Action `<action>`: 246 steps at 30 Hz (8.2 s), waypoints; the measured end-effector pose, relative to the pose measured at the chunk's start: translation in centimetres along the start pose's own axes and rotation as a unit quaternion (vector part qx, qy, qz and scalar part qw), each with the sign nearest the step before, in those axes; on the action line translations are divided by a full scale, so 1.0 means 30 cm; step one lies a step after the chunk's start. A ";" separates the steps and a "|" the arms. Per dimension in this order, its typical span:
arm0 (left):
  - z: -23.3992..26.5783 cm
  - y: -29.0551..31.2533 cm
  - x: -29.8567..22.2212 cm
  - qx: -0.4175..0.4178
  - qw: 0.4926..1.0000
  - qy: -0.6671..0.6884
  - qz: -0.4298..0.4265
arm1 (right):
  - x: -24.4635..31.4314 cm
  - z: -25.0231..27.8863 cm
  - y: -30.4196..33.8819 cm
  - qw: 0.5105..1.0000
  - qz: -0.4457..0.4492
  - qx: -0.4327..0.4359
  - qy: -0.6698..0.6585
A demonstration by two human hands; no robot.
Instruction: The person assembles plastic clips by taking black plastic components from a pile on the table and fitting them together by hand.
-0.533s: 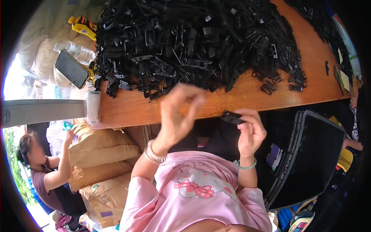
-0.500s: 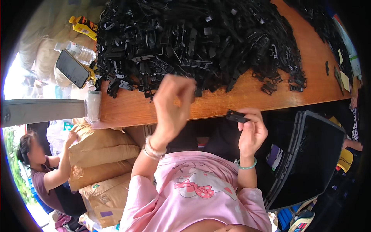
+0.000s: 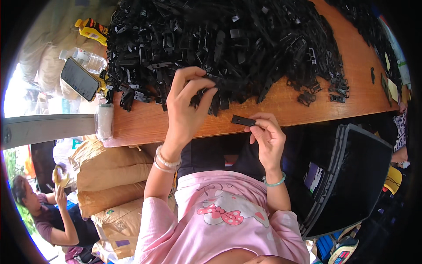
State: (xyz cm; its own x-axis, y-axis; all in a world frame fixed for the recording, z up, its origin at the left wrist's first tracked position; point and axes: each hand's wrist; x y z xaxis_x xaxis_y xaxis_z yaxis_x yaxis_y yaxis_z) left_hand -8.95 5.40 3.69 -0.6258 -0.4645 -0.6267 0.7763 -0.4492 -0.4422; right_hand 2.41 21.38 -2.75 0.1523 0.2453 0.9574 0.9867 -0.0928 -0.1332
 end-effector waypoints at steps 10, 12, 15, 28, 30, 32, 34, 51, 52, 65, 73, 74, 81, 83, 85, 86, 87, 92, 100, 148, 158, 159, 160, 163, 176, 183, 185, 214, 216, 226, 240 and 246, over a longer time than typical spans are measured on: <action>-0.004 0.149 -0.102 0.180 0.825 0.441 0.306 | 0.065 -0.034 0.012 0.991 0.025 -0.039 0.126; -0.018 0.170 -0.085 0.213 0.834 0.414 0.297 | 0.073 -0.044 0.015 0.989 0.024 -0.044 0.140; -0.051 0.185 -0.092 0.247 0.828 0.401 0.306 | 0.074 -0.043 0.024 0.988 0.029 -0.032 0.147; -0.045 0.127 -0.098 0.308 0.851 0.405 0.133 | 0.095 -0.013 0.044 0.999 0.013 0.032 0.013; -0.030 0.069 -0.095 0.352 0.890 0.289 0.022 | 0.078 0.008 0.042 0.998 0.009 0.009 -0.054; -0.031 -0.051 -0.091 0.292 0.932 0.202 -0.074 | 0.050 0.044 0.044 0.995 -0.001 -0.032 -0.095; -0.036 -0.190 -0.082 0.209 0.966 0.120 -0.089 | 0.040 0.073 0.025 0.997 -0.006 -0.060 -0.058; -0.380 -0.671 -0.038 0.213 0.941 -0.256 0.052 | 0.005 0.089 -0.012 0.993 -0.053 -0.089 -0.062; -0.361 -0.677 -0.028 0.205 0.954 -0.204 0.079 | 0.005 0.088 -0.011 0.993 -0.047 -0.087 -0.059; -0.003 -0.312 -0.174 0.245 0.819 0.471 0.216 | 0.002 0.121 0.012 0.993 -0.008 -0.058 -0.101; -0.055 0.039 -0.141 0.302 0.860 0.351 0.213 | 0.105 0.062 0.027 0.998 0.059 0.036 0.001; -0.063 0.063 -0.123 0.300 0.892 0.310 0.137 | 0.105 0.058 0.029 0.997 0.062 0.041 0.037; -0.049 0.137 -0.078 0.281 0.807 0.460 0.241 | 0.097 0.031 0.047 0.995 0.039 0.080 0.036; -0.037 0.141 -0.085 0.299 0.801 0.458 0.243 | 0.097 0.017 0.049 0.996 0.032 0.071 0.042; -0.026 0.161 -0.093 0.322 0.817 0.429 0.210 | 0.094 0.010 0.052 0.995 0.025 0.055 0.076; -0.007 0.162 -0.111 0.337 0.801 0.427 0.250 | 0.085 0.006 0.054 0.995 0.024 0.057 0.075; 0.004 0.157 -0.125 0.335 0.802 0.426 0.253 | 0.069 0.001 0.055 0.995 0.031 0.048 0.085; 0.000 0.190 -0.148 0.300 0.905 0.254 0.165 | 0.065 -0.007 0.055 0.980 0.061 0.050 0.181; -0.012 0.282 -0.133 0.324 0.908 0.230 0.134 | 0.082 -0.010 0.070 0.963 0.032 0.097 0.251; 0.217 0.202 0.163 -0.217 0.919 0.286 0.166 | 0.071 0.161 0.035 0.958 -0.011 -0.154 0.242; 0.034 0.266 -0.028 0.095 0.820 0.516 0.229 | 0.118 0.256 -0.088 0.738 0.067 -0.205 0.639; 0.021 0.261 -0.042 0.102 0.824 0.497 0.251 | 0.112 0.255 -0.087 0.732 0.058 -0.186 0.653; 0.014 0.257 -0.048 0.129 0.817 0.497 0.261 | 0.109 0.260 -0.089 0.718 0.081 -0.194 0.663; 0.009 0.237 -0.071 0.176 0.770 0.533 0.303 | 0.104 0.278 -0.104 0.690 0.110 -0.193 0.689; -0.033 0.250 -0.072 0.228 0.880 0.329 0.254 | 0.178 0.127 -0.066 0.856 0.163 -0.076 0.484; -0.036 0.202 -0.113 0.282 0.851 0.375 0.235 | 0.122 -0.002 -0.074 0.894 0.174 0.152 0.385; -0.039 0.198 -0.111 0.290 0.853 0.363 0.237 | 0.120 -0.004 -0.072 0.888 0.182 0.155 0.393; -0.035 -0.409 0.012 0.150 0.956 -0.216 -0.129 | 0.057 0.118 0.055 0.990 -0.045 -0.134 -0.006; -0.029 -0.380 0.007 0.084 0.981 -0.154 -0.088 | 0.041 0.110 0.035 0.992 -0.016 -0.119 -0.035; -0.009 -0.002 -0.240 0.286 0.953 0.094 0.040 | 0.131 0.078 0.066 0.989 -0.049 -0.025 -0.140; -0.048 0.195 -0.200 0.157 0.845 0.419 0.294 | 0.086 -0.015 0.077 0.987 -0.070 -0.129 -0.069; -0.069 0.239 -0.167 0.086 0.866 0.401 0.286 | 0.077 -0.050 0.076 0.992 -0.082 -0.091 -0.034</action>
State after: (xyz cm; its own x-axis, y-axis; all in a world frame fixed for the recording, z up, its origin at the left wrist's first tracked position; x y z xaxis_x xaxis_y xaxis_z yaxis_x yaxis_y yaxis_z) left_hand -0.09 6.09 2.33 0.1654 -0.0012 -0.9862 0.8760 -0.4591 0.1475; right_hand 4.94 20.30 -0.47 0.0001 0.3360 0.9419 0.9731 -0.2170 0.0773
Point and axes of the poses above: each hand's wrist, its own y-axis away from the middle knuckle, its own z-axis out of the back of the hand, x = y × z, and after that the axes turned 12 degrees about x, right-handed
